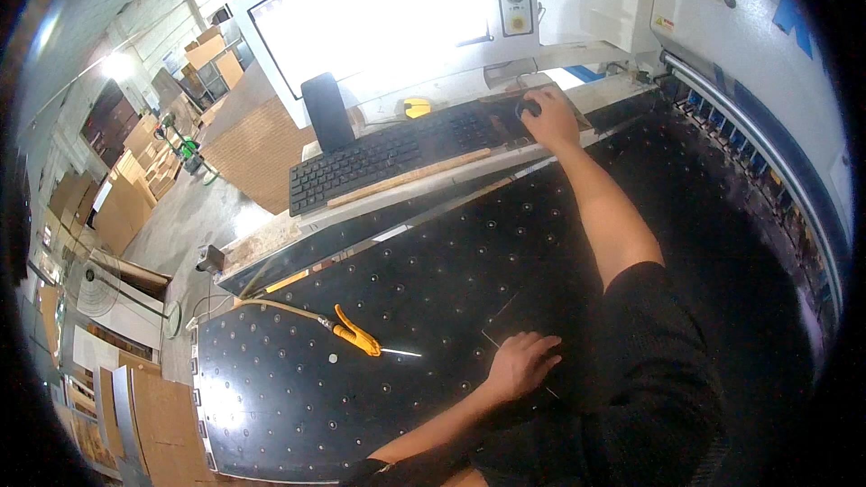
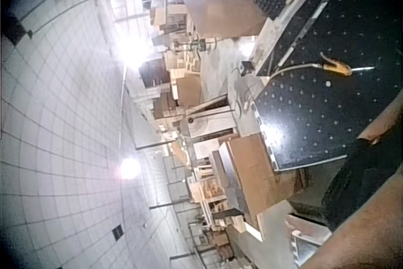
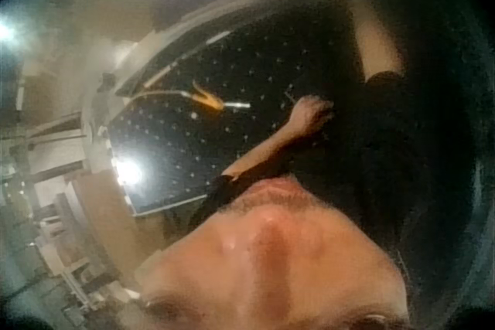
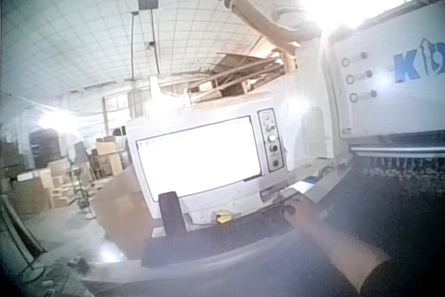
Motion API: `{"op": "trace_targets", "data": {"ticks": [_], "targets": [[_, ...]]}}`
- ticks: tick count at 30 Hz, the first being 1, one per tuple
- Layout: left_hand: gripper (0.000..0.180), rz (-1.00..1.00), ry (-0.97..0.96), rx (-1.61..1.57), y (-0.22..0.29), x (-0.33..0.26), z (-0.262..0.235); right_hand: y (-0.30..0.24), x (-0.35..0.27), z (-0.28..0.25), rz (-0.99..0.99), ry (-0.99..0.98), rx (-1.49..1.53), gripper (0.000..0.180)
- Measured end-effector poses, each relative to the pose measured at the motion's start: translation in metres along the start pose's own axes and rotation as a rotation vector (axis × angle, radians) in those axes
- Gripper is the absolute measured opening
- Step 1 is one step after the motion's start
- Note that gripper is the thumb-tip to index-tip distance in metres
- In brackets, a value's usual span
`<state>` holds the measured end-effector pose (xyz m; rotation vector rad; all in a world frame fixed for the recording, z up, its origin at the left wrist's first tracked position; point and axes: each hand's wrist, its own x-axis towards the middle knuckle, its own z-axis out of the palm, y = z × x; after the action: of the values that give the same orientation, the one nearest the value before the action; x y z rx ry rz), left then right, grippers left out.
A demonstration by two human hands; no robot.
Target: The person uses a computer mouse to control a large industrial cutting machine, then by hand positions and flips large black panels on a vacuum-table platform.
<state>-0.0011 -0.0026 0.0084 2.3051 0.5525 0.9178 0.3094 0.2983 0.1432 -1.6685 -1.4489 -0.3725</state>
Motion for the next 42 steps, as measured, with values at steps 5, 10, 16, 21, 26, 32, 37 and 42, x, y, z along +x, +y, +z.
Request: {"op": "trace_targets", "data": {"ticks": [5,10,16,21,26,32,37,42], "targets": [[0.035,0.006,-0.003,0.011,-0.001,0.0,0.001,0.002,0.0,0.0,0.008,-0.01,-0.018,0.034],[0.035,-0.007,-0.022,0.012,0.0,0.0,-0.001,-0.007,-0.001,-0.003,0.051,-0.032,-0.056,0.036],[0.036,0.002,-0.01,0.009,0.001,0.0,-0.002,-0.009,-0.001,-0.006,0.069,-0.039,-0.074,0.035],[0.036,0.015,0.007,0.003,0.001,0.0,-0.001,-0.005,-0.001,-0.004,0.059,-0.019,-0.078,0.035],[0.036,0.021,0.015,-0.003,-0.001,0.0,0.001,-0.005,0.0,-0.004,0.07,-0.018,-0.07,0.035],[0.036,-0.004,-0.002,0.003,0.002,0.001,-0.002,-0.011,0.0,-0.006,0.101,-0.038,-0.065,0.034],[0.036,-0.006,-0.005,0.01,0.002,0.001,-0.002,-0.01,0.0,-0.007,0.1,-0.027,-0.078,0.034],[0.036,0.002,-0.009,0.01,0.0,0.001,-0.001,-0.011,-0.001,-0.005,0.098,0.007,-0.06,0.034]]}}
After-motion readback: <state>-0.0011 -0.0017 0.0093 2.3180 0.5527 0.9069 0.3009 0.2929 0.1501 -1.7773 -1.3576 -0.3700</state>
